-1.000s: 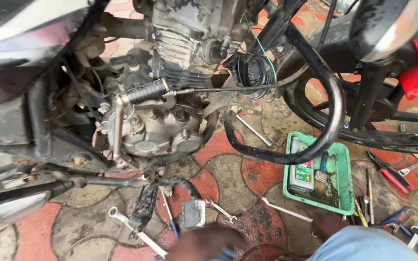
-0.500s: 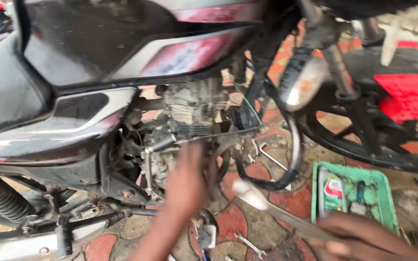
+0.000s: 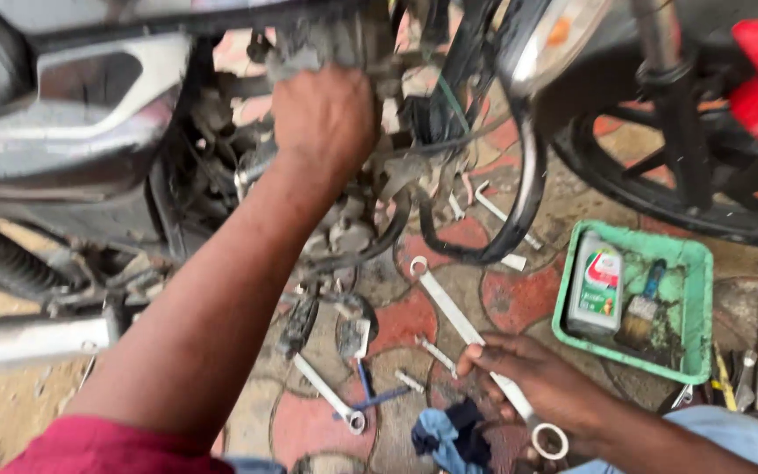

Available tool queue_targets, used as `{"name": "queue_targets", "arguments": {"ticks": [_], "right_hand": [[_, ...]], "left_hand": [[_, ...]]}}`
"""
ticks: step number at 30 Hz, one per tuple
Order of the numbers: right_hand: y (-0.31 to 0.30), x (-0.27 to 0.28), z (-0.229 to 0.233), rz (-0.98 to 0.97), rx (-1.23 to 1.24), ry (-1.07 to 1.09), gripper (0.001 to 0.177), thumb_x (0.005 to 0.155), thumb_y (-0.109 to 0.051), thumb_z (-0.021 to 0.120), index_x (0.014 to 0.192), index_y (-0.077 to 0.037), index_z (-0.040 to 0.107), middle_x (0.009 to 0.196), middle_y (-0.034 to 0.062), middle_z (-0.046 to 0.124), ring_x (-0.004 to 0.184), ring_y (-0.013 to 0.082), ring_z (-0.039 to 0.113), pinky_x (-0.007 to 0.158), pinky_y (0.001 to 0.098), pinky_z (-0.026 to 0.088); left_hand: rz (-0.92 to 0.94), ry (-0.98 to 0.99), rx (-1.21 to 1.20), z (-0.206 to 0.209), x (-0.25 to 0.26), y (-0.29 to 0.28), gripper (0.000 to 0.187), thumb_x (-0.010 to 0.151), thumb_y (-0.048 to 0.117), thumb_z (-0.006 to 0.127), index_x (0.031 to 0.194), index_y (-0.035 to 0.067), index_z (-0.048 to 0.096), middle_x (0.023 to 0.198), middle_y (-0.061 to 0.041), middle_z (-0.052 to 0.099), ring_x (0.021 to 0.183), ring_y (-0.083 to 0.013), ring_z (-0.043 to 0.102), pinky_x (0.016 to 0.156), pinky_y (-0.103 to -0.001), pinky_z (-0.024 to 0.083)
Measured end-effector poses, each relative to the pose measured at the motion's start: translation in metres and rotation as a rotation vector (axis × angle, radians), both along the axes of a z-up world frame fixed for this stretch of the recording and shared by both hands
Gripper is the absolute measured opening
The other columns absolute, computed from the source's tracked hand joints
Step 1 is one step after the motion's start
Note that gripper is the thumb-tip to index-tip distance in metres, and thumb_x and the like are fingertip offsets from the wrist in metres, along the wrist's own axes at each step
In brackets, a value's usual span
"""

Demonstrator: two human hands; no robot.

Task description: Cleaning a motorcycle spark plug using a scraper and a cloth.

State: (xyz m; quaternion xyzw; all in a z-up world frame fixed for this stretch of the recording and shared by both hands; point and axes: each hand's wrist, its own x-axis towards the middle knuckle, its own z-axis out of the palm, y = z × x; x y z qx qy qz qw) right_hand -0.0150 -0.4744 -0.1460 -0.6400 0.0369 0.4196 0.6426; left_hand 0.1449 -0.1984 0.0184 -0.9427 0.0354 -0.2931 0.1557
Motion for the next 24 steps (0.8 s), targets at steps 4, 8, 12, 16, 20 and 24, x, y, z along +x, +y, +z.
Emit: {"name": "queue_targets", "arguments": {"ticks": [4,8,12,16,20,24], "right_hand": [[-0.008,-0.002,0.023,0.045,0.043,-0.072,0.031,0.096,-0.028,0.06,0.1,0.0,0.072,0.065,0.0006,0.05,0.054,0.0103,0.044,0.048,0.0263,0.041],[-0.014,0.006,0.033,0.183,-0.034,-0.367,0.037,0.1,-0.033,0.052,0.102,-0.002,0.072,0.063,0.0023,0.052,0.057,0.0113,0.052,0.054,0.028,0.049],[-0.012,0.009,0.036,0.18,-0.117,-0.395,0.038,0.099,-0.031,0.05,0.104,-0.002,0.073,0.063,0.0016,0.052,0.057,0.012,0.053,0.054,0.0297,0.049],[-0.01,0.006,0.026,0.228,-0.17,-0.442,0.032,0.1,-0.031,0.054,0.105,-0.004,0.07,0.061,0.0035,0.056,0.057,0.0127,0.056,0.053,0.0304,0.048],[-0.006,0.003,0.021,0.268,-0.176,-0.449,0.032,0.099,-0.029,0.055,0.105,-0.004,0.074,0.062,0.0032,0.058,0.056,0.0123,0.056,0.053,0.0297,0.05],[-0.002,-0.001,0.022,0.273,-0.226,-0.393,0.032,0.098,-0.035,0.061,0.1,-0.005,0.073,0.06,0.003,0.055,0.053,0.0125,0.053,0.051,0.0306,0.046]], "left_hand": [[-0.024,0.027,0.045,-0.004,0.007,0.021,0.015,0.088,0.019,0.065,0.086,0.015,0.079,0.087,-0.013,0.076,0.078,-0.0303,0.074,0.062,-0.044,0.056],[-0.185,-0.044,0.112,-0.005,0.003,0.025,0.014,0.093,0.019,0.068,0.087,0.011,0.078,0.082,-0.013,0.074,0.072,-0.0261,0.071,0.061,-0.041,0.054],[-0.072,-0.034,0.129,-0.003,-0.005,0.009,0.013,0.09,0.016,0.066,0.085,0.008,0.075,0.076,-0.011,0.073,0.066,-0.023,0.07,0.055,-0.041,0.053],[-0.06,-0.105,0.055,-0.01,-0.009,0.006,0.02,0.088,0.021,0.063,0.094,0.004,0.072,0.082,-0.013,0.073,0.066,-0.028,0.072,0.051,-0.044,0.055],[-0.075,-0.119,-0.065,-0.02,0.002,0.011,0.021,0.089,0.019,0.058,0.1,0.005,0.069,0.087,-0.014,0.076,0.069,-0.031,0.075,0.052,-0.047,0.057],[-0.084,-0.094,-0.091,-0.02,0.003,0.01,0.018,0.091,0.018,0.057,0.096,0.007,0.071,0.085,-0.014,0.077,0.071,-0.032,0.076,0.058,-0.048,0.059]]}}
